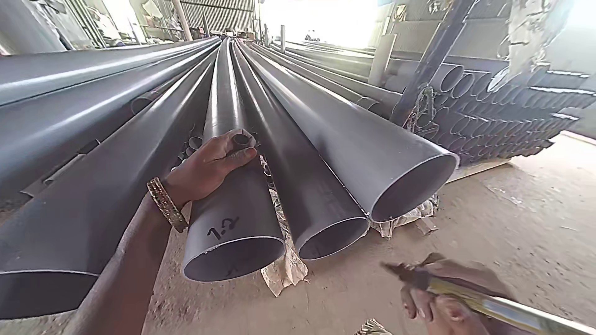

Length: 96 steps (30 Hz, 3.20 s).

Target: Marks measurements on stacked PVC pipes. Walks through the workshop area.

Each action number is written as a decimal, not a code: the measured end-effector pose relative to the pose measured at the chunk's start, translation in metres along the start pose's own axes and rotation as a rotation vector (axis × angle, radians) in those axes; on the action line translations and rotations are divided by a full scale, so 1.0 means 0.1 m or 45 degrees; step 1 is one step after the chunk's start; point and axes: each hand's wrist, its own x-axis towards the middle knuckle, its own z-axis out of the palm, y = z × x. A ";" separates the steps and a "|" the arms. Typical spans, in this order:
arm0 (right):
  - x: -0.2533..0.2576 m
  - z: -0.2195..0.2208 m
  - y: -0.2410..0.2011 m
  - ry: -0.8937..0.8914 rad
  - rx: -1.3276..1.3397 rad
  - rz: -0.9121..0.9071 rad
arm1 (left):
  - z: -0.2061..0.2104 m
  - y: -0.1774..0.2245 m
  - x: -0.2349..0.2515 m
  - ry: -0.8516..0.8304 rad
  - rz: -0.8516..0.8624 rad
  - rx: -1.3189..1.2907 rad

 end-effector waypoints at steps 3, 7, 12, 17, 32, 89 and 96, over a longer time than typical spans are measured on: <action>0.06 -0.12 0.05 0.230 -0.090 -0.201 | 0.01 0.01 0.04 0.020 -0.019 -0.001; 0.29 -0.17 0.09 0.481 -0.137 -0.145 | 0.00 0.02 0.06 0.017 -0.072 0.049; 0.64 -0.13 0.08 0.265 -0.557 0.028 | -0.01 -0.01 0.06 0.035 -0.087 0.080; 0.71 -0.09 0.08 0.206 -0.890 0.078 | -0.02 -0.02 0.07 0.026 -0.101 0.089; 0.47 -0.21 -0.06 0.313 -0.587 -0.096 | 0.00 -0.01 0.07 0.041 -0.105 0.073; 0.59 -0.39 0.08 -0.130 -0.623 -0.110 | -0.01 -0.04 0.09 0.011 -0.066 0.028; 0.56 -0.39 0.04 -0.010 -0.485 -0.059 | -0.01 -0.06 0.10 0.009 -0.051 0.003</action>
